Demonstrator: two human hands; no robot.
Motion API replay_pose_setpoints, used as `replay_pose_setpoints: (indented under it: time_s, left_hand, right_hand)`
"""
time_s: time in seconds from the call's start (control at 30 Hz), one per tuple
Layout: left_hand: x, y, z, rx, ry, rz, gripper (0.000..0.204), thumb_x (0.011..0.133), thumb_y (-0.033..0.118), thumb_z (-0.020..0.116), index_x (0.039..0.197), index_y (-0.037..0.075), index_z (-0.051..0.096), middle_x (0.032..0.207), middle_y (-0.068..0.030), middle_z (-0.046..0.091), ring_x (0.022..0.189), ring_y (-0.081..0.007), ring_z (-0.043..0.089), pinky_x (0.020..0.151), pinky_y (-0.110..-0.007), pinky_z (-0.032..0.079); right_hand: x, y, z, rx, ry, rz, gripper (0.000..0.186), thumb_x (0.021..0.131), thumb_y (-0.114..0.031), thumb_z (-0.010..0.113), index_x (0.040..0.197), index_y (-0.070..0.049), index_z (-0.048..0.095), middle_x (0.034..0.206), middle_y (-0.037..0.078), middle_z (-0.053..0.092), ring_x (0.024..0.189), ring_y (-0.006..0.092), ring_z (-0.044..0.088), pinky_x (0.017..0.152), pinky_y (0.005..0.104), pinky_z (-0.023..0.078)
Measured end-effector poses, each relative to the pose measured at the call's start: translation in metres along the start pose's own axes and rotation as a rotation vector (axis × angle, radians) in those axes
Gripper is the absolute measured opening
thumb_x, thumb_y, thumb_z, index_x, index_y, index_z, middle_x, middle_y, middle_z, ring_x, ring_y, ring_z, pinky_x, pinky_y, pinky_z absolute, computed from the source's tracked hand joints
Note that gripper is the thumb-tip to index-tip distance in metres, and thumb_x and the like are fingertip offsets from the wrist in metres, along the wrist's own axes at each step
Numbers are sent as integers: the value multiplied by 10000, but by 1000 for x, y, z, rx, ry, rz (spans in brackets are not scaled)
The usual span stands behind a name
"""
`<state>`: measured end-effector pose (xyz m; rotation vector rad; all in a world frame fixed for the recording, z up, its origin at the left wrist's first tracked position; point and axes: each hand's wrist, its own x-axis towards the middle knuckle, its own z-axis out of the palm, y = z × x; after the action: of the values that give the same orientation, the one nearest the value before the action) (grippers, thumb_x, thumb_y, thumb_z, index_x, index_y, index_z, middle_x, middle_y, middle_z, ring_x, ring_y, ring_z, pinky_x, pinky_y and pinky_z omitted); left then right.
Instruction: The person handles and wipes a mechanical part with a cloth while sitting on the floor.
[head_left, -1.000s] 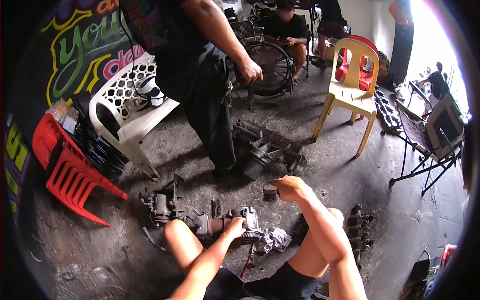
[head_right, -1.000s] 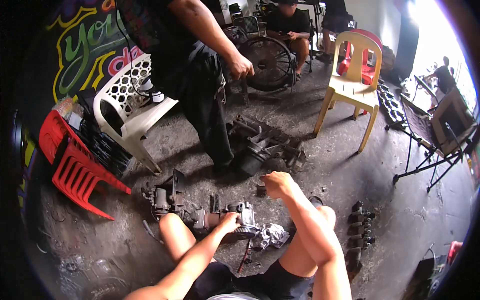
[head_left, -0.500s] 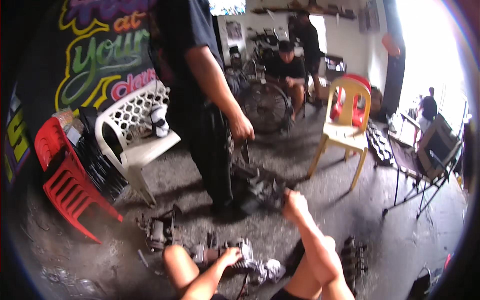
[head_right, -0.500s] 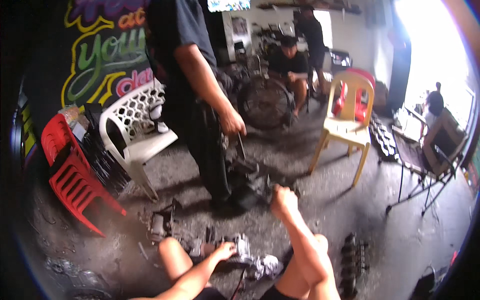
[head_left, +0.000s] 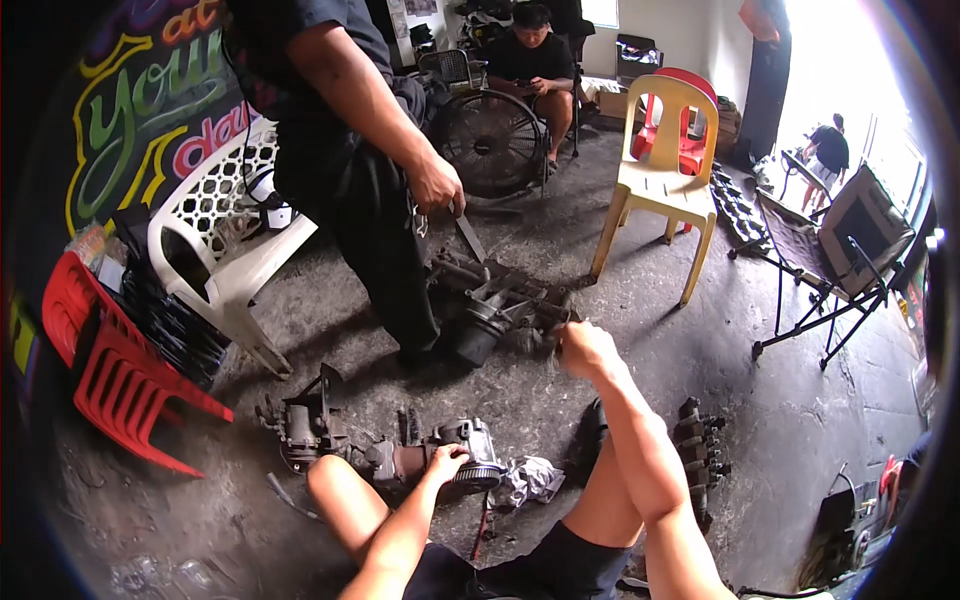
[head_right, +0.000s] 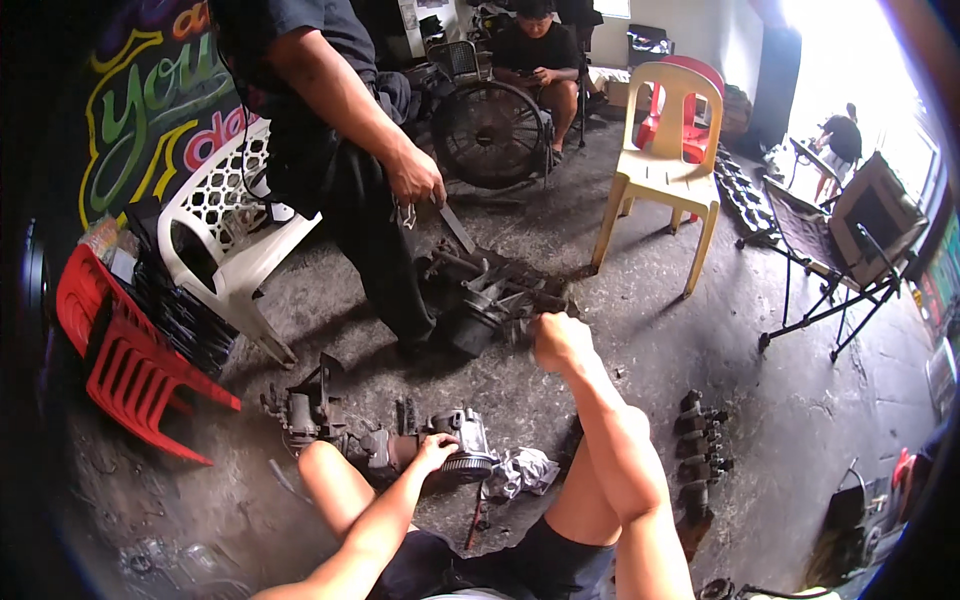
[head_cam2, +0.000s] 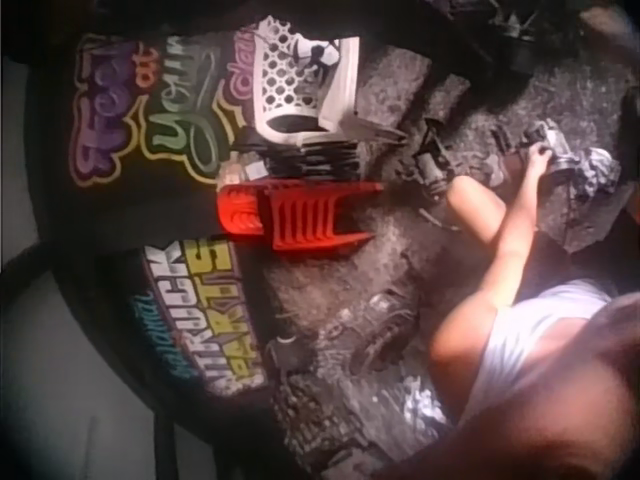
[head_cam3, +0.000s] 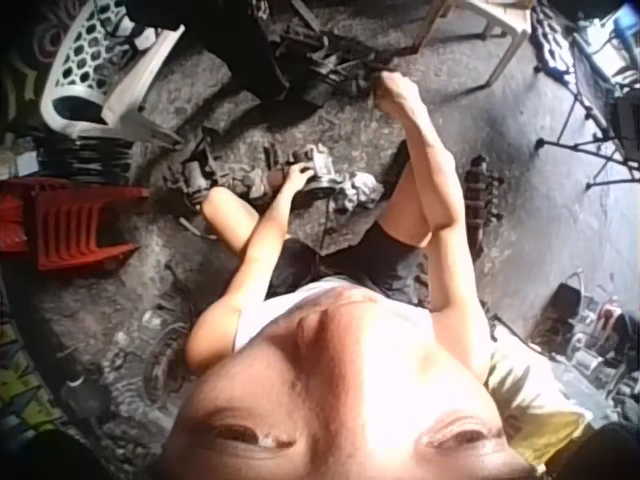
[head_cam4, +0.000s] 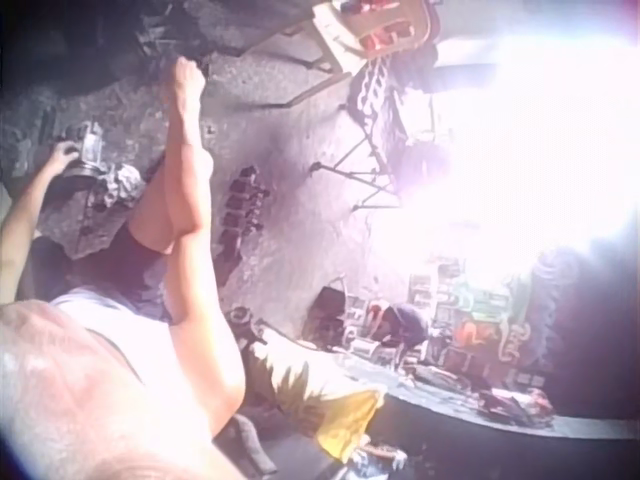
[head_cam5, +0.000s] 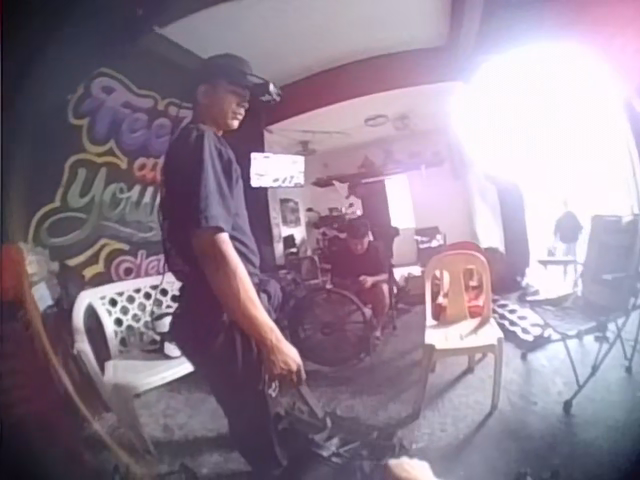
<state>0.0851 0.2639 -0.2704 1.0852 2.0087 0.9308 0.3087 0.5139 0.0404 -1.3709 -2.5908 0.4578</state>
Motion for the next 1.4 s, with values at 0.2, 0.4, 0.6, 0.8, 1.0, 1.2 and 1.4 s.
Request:
replay_pose_setpoints:
  time_s: [0.2,0.4,0.6,0.8,1.0,1.2,1.4]
  left_hand:
    - [3,14,9,61,-59,-67,262,806,255,658,986,66,682,928,-113,692,859,-172,649,785,-307,484]
    - [15,-20,7,-66,-45,-195,241,798,263,666,955,85,703,893,-91,702,823,-156,644,768,-300,487]
    - [17,-28,5,-97,-47,-209,276,782,266,676,965,62,705,898,-94,704,819,-155,642,768,-305,485]
    - [21,-12,8,-71,-37,-169,279,773,277,681,947,60,709,867,-96,705,783,-150,643,739,-302,490]
    - [16,-22,8,-72,-42,-220,301,763,302,687,935,56,708,863,-95,706,763,-149,645,723,-303,493]
    - [17,-12,8,-42,-28,-189,270,776,296,676,921,70,712,836,-84,704,755,-157,644,714,-308,492]
    - [15,-2,6,-66,-14,-236,204,779,222,694,875,43,711,787,-31,686,711,-118,596,684,-284,477]
  right_hand:
    - [-15,12,1,-104,-513,-297,401,706,-290,683,1102,-225,664,958,115,678,910,311,637,793,389,506]
    - [-15,-2,-7,-59,-436,-376,341,747,-278,673,1079,-200,674,932,118,679,889,310,639,777,397,504]
    - [-20,-14,-6,-127,-409,-356,357,753,-269,675,1101,-187,662,923,141,673,890,326,633,773,409,503]
    - [-18,-11,0,-128,-417,-429,458,746,-276,679,1178,-142,603,923,159,668,908,343,625,788,415,501]
    - [-22,-22,-4,-189,-471,-398,489,751,-288,685,1200,-130,578,939,171,663,924,344,622,788,421,500]
    - [-22,-15,1,-181,-443,-400,483,746,-283,694,1185,-116,583,950,174,659,930,352,618,783,426,500]
    - [-23,-14,1,-129,-421,-426,487,746,-278,700,1184,-105,580,957,183,653,926,364,612,777,435,495]
